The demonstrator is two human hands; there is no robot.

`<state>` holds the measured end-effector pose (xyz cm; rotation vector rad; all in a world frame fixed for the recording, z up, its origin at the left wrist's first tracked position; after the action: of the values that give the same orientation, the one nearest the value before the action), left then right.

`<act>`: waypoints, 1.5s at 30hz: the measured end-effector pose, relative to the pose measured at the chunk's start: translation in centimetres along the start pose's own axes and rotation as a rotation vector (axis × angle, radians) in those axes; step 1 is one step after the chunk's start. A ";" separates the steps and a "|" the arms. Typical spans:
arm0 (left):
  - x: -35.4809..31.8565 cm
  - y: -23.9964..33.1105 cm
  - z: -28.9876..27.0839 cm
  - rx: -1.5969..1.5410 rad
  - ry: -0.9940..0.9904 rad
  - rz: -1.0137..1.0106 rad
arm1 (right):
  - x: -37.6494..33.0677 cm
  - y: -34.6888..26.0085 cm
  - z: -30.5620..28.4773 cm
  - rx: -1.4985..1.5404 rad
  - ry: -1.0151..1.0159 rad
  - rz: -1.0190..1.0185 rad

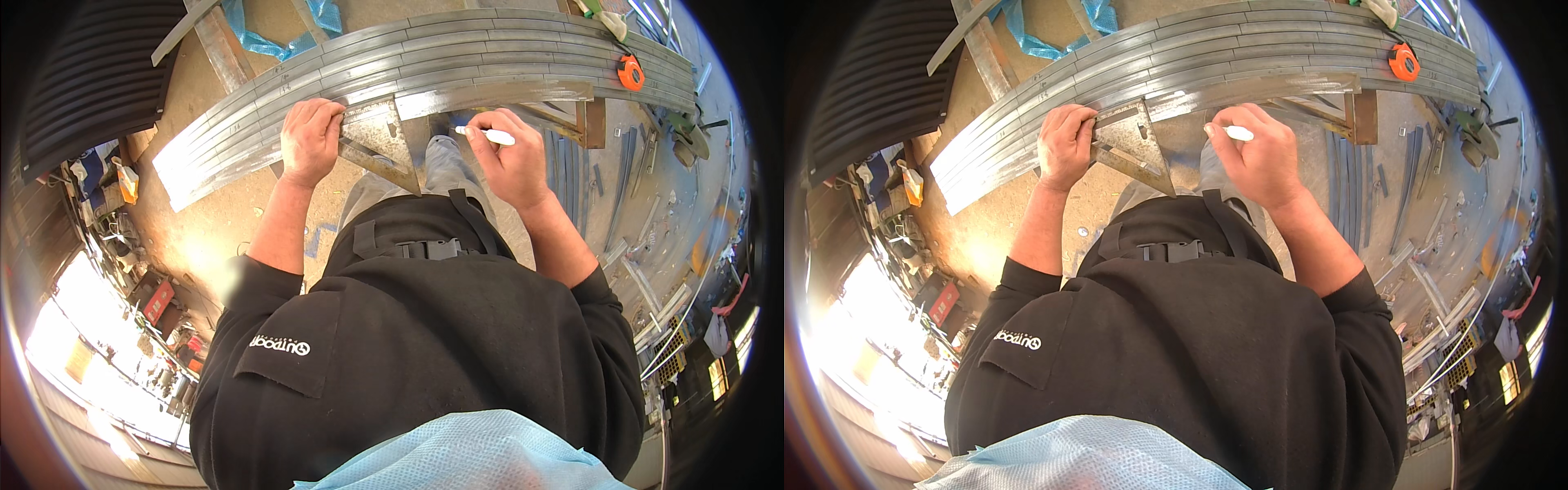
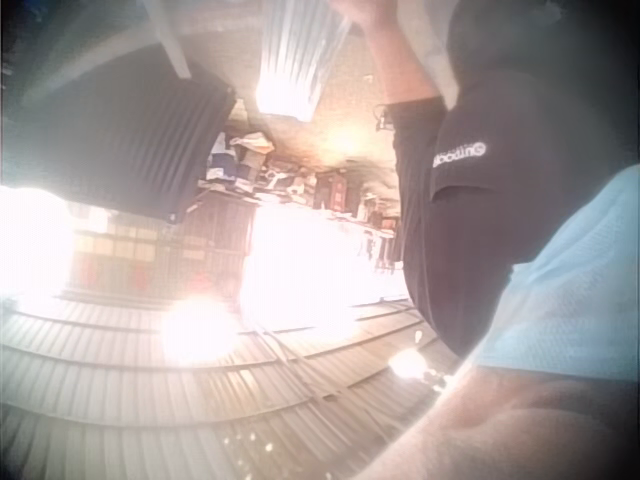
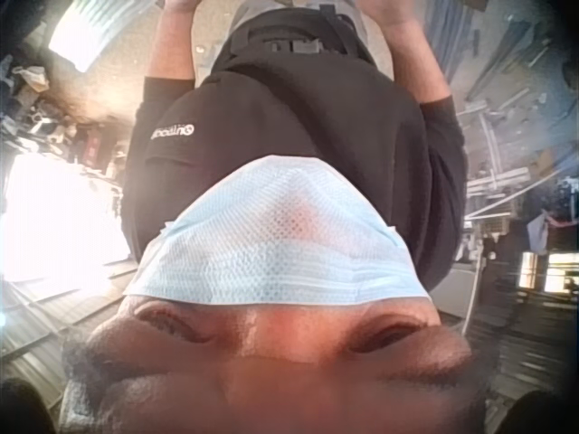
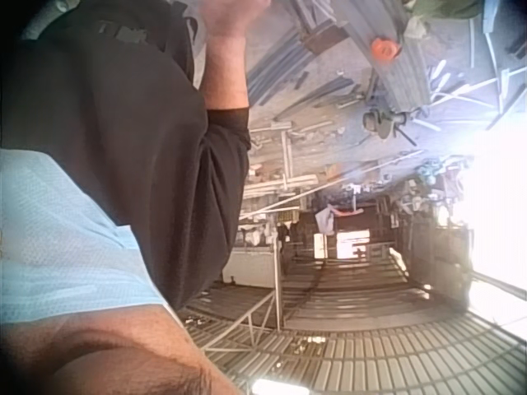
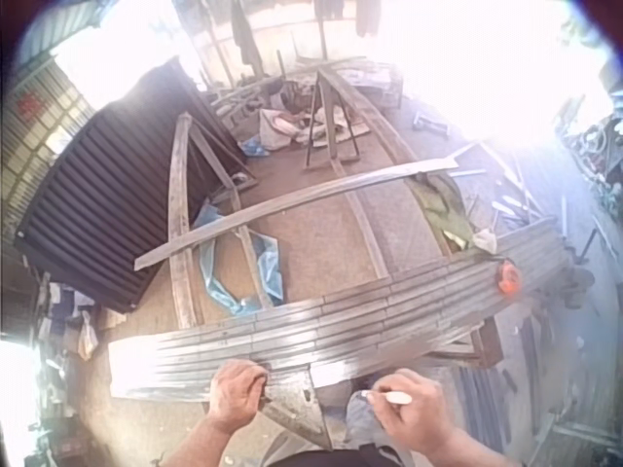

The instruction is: The person measures and marks multiple metal bars on a workbench using a tape measure, a speed square, and a marker. They repeatedly position the tools, mark measurement points, and reposition the bars to continue marking along their length.

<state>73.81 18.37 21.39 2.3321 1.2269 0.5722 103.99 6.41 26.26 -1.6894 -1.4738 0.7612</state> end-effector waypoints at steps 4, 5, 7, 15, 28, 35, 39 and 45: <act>0.0 -0.1 0.1 0.000 -0.012 -0.008 | 0.5 -0.8 0.8 0.053 -0.001 -0.057; 0.0 0.0 0.1 0.004 -0.012 -0.004 | 0.7 -1.0 1.1 0.068 -0.004 -0.078; 0.1 0.0 0.1 0.006 -0.013 -0.001 | 0.9 -1.4 1.7 0.105 -0.014 -0.108; 0.1 0.2 0.0 0.011 -0.004 0.023 | 1.1 -2.0 2.9 0.093 -0.051 -0.135; 0.1 0.0 -0.1 0.006 0.000 0.015 | 1.5 -2.2 3.7 0.093 -0.042 -0.147; 0.1 0.0 -0.1 -0.008 0.005 0.004 | 1.7 -2.6 4.1 0.059 -0.056 -0.209; 0.1 -0.1 0.0 -0.023 0.005 -0.005 | 1.7 -2.9 4.5 0.018 -0.037 -0.242; 0.0 -0.2 -0.1 -0.034 -0.006 -0.012 | 1.5 -3.1 5.4 -0.016 -0.066 -0.234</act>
<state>73.66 18.45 21.35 2.2952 1.2181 0.5777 98.04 8.85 26.00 -1.4820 -1.6918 0.6843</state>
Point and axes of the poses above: each hand's wrist, its own x-axis towards the middle knuckle, its own z-axis out of the palm, y = z × x, the point moved 6 cm from there along x, towards the middle knuckle, and after that the axes turned 4 degrees about -z, right-handed, at the moved point
